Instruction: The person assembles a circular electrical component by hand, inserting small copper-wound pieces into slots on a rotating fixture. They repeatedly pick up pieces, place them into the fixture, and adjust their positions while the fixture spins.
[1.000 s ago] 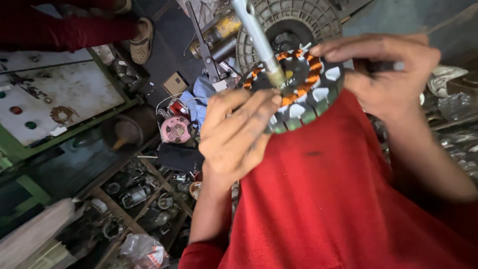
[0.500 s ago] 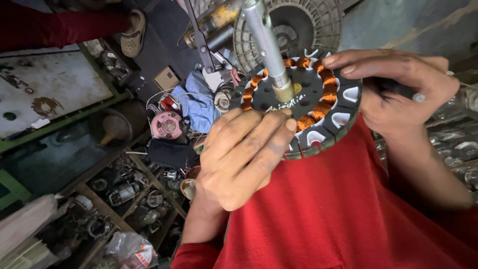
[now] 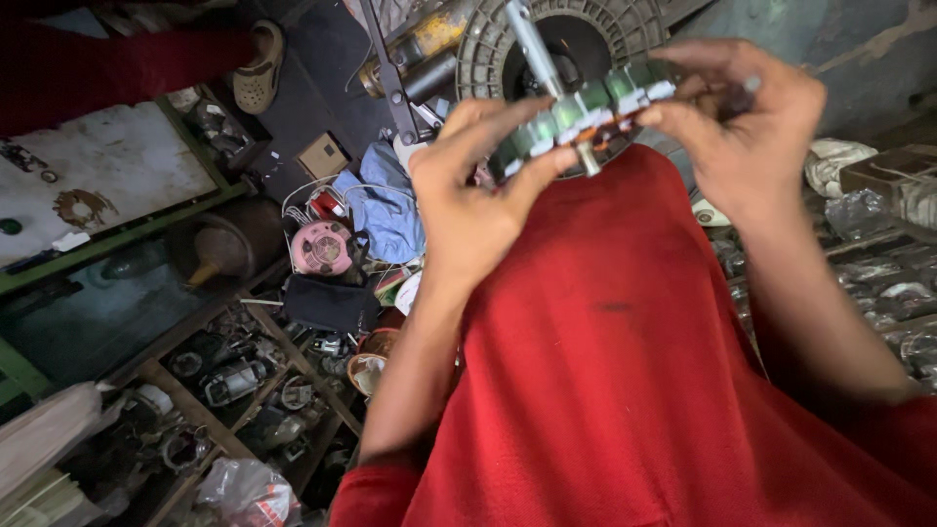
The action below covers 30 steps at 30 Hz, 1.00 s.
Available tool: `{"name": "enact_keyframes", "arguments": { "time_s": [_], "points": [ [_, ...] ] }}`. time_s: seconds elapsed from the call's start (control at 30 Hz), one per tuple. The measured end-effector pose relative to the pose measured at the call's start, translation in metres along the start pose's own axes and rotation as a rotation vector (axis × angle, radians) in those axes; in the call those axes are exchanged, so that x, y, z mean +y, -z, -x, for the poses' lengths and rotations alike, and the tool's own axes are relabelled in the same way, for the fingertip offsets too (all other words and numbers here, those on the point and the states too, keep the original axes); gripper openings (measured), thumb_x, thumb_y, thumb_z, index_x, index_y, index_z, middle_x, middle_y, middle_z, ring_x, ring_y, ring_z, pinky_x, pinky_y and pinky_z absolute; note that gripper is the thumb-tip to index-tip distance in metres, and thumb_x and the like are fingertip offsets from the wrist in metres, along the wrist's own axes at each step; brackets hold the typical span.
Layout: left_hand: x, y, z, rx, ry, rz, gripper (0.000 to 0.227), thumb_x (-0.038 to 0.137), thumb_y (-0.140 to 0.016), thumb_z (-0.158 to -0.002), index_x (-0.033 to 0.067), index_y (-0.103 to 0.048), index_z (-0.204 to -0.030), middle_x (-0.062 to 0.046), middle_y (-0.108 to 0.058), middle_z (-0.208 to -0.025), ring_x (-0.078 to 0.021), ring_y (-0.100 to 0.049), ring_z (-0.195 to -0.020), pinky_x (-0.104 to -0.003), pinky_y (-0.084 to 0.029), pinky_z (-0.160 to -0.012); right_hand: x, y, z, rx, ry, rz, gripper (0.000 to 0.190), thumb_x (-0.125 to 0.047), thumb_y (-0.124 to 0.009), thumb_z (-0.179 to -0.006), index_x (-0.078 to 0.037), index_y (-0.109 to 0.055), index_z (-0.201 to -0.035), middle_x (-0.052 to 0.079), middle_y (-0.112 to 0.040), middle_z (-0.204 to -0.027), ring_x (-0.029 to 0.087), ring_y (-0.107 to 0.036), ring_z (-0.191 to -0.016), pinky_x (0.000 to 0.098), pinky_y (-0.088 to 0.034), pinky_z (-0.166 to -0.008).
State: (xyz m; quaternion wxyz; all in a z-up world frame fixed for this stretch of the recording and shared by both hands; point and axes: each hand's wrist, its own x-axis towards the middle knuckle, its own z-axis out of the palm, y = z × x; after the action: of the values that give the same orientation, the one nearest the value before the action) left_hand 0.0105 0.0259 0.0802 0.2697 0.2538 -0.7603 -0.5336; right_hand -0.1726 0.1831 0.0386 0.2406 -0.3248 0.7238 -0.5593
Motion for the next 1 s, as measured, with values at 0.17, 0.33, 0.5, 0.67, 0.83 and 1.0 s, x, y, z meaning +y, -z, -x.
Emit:
{"name": "enact_keyframes", "arguments": {
  "time_s": [0.17,0.33,0.5,0.67,0.83,1.0],
  "points": [
    [-0.040,-0.019,-0.015,0.010,0.028,0.034,0.036,0.007,-0.089,-0.085,0.0001,-0.074,-0.117,-0.010,-0.075,-0.103,-0.0181,-0.072,-0.094,-0.030,-0.056,-0.089,0.052,-0.010,-0.016,-0.080,0.017,-0.105,0.027,0.003,-0.079,-0.104,0.004,-0.063,-0.127,0.004,-0.069,-0.109,0.006,-0.062,-0.093,0.0208,-0.053,-0.083],
    [-0.064,-0.033,-0.024,0.025,0.057,-0.035,0.037,0.010,-0.089,-0.081,0.0016,-0.075,-0.114,-0.010,-0.075,-0.097,-0.0182,-0.074,-0.086,-0.029,-0.057,-0.082,0.088,-0.017,-0.022,-0.136,0.036,0.015,0.029,0.004,-0.075,-0.108,0.008,-0.060,-0.133,0.006,-0.068,-0.108,0.009,-0.061,-0.096,0.0239,-0.053,-0.086],
    [-0.079,-0.039,-0.029,0.012,0.047,-0.100,0.039,0.012,-0.091,-0.078,0.0022,-0.076,-0.113,-0.012,-0.073,-0.094,-0.0231,-0.074,-0.083,-0.031,-0.057,-0.078,0.091,-0.018,-0.027,-0.180,-0.093,0.070,0.034,-0.004,-0.072,-0.107,0.007,-0.059,-0.136,0.008,-0.072,-0.102,0.010,-0.070,-0.090,0.0248,-0.056,-0.081],
    [-0.087,-0.035,-0.035,0.004,-0.014,-0.156,0.041,0.015,-0.092,-0.080,0.0026,-0.074,-0.115,-0.014,-0.074,-0.097,-0.0262,-0.074,-0.086,-0.032,-0.057,-0.079,0.065,-0.020,-0.038,-0.172,0.039,0.231,0.032,-0.003,-0.077,-0.107,0.007,-0.065,-0.135,0.014,-0.072,-0.111,0.017,-0.072,-0.086,0.0270,-0.055,-0.076],
    [-0.085,-0.034,-0.029,0.101,0.028,-0.097,0.034,0.013,-0.086,-0.088,0.0039,-0.074,-0.118,-0.013,-0.077,-0.109,-0.0236,-0.078,-0.096,-0.032,-0.060,-0.089,0.022,-0.023,-0.044,-0.088,0.260,0.325,0.040,-0.001,-0.083,-0.093,0.006,-0.065,-0.128,0.020,-0.066,-0.129,0.030,-0.069,-0.095,0.0331,-0.053,-0.078],
    [-0.086,-0.040,-0.018,0.160,-0.035,-0.085,0.026,0.010,-0.079,-0.094,0.0030,-0.070,-0.117,-0.014,-0.076,-0.117,-0.0284,-0.077,-0.108,-0.034,-0.059,-0.096,-0.008,-0.023,-0.051,-0.257,0.554,0.372,0.035,-0.001,-0.080,-0.095,0.003,-0.068,-0.128,0.019,-0.062,-0.132,0.033,-0.067,-0.115,0.0387,-0.057,-0.096]
  ]
}}
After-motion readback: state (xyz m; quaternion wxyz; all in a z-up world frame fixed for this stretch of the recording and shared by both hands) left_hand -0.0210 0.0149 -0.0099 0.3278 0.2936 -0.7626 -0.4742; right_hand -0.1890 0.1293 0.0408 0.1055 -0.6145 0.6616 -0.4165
